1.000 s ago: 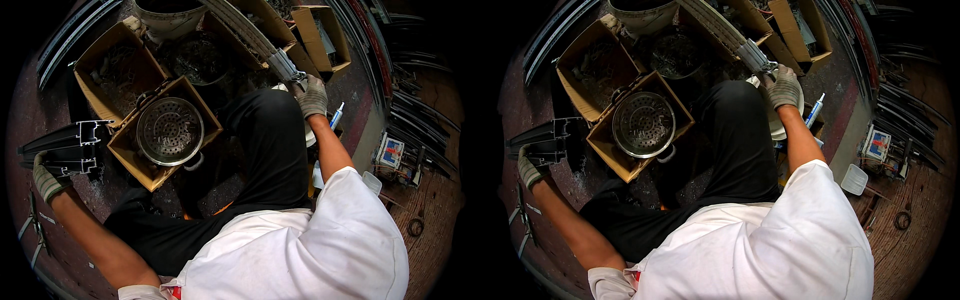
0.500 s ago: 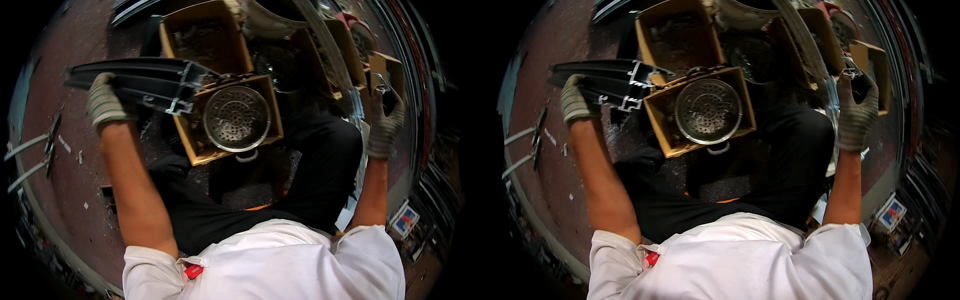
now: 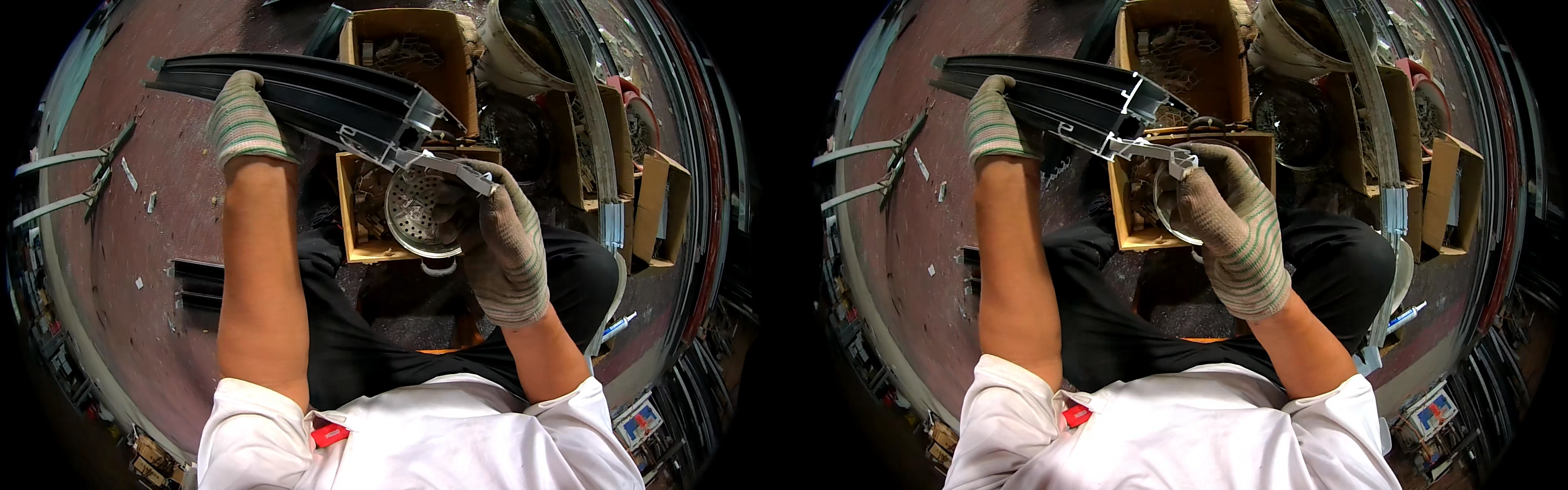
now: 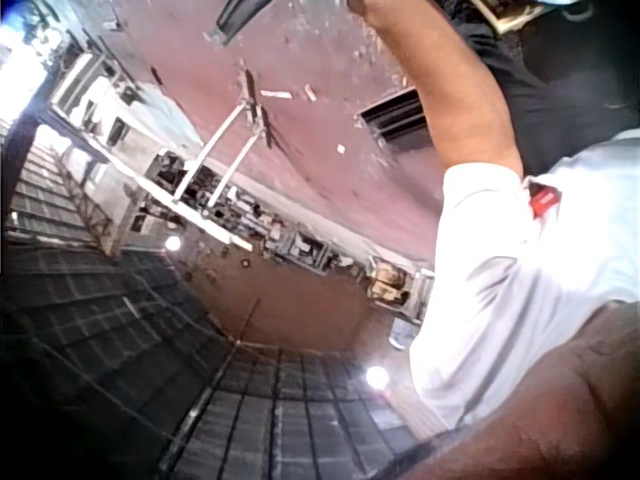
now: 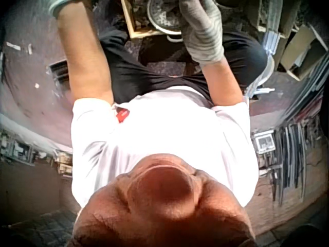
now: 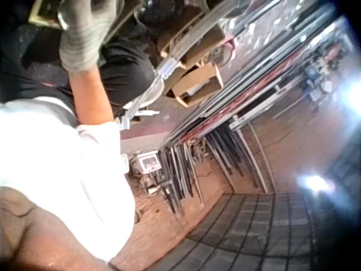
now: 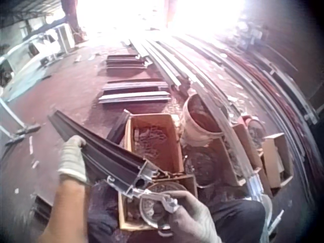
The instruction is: The person sits on the floor and assembles metal frame components by inserting small metal brackets into slots on the frame. The person repeatedly picks up brackets from a container and fits them into the frame, then places the assembled frame on the floor.
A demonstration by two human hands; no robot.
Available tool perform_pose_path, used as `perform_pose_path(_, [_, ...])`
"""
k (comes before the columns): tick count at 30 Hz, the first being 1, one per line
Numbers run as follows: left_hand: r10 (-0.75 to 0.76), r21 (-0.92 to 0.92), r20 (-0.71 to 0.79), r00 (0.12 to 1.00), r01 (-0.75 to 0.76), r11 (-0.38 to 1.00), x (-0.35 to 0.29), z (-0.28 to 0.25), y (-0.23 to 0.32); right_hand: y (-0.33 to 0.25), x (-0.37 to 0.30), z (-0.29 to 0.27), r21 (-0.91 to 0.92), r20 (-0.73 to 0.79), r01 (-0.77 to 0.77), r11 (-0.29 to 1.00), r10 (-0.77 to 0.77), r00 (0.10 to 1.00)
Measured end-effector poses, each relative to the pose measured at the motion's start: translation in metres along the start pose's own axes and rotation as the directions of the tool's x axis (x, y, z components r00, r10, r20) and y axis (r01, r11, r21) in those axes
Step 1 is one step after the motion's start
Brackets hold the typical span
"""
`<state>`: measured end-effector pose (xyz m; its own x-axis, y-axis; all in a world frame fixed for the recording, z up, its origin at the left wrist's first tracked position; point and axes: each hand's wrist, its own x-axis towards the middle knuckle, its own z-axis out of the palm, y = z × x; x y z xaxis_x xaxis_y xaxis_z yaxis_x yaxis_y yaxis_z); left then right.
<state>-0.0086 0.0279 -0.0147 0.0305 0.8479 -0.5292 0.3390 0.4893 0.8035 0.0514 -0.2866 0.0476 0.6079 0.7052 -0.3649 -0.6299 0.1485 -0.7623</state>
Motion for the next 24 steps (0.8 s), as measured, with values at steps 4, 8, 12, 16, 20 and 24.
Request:
perform_pose_path(4, [0.005,-0.03,-0.022,1.0,-0.006,1.0,-0.007,-0.002,0.001,0.011,0.001,-0.002,0.064,0.041,-0.027,0.998,0.024,0.999])
perform_pose_path(8, [-0.105,0.081,-0.088,0.991,0.112,0.99,0.004,-0.003,0.013,0.017,-0.002,0.005,0.067,0.017,-0.022,0.998,0.021,1.0])
perform_pose_path(12, [0.005,-0.152,-0.04,0.999,-0.011,0.988,-0.007,-0.009,-0.001,0.018,-0.004,0.011,0.126,-0.049,-0.082,0.989,0.089,0.995])
perform_pose_path(16, [-0.061,-0.31,-0.141,0.988,0.015,0.951,-0.037,-0.004,0.009,0.018,-0.004,0.011,0.124,-0.03,-0.087,0.988,0.091,0.995])
perform_pose_path(20, [-0.094,-0.308,-0.148,0.984,0.045,0.95,-0.048,-0.007,0.019,0.016,-0.005,0.014,0.087,-0.055,-0.094,0.992,0.099,0.994])
perform_pose_path(24, [-0.02,-0.28,-0.165,0.986,-0.027,0.96,-0.058,-0.007,0.016,0.01,-0.002,0.02,0.015,-0.079,-0.106,0.994,0.107,0.991])
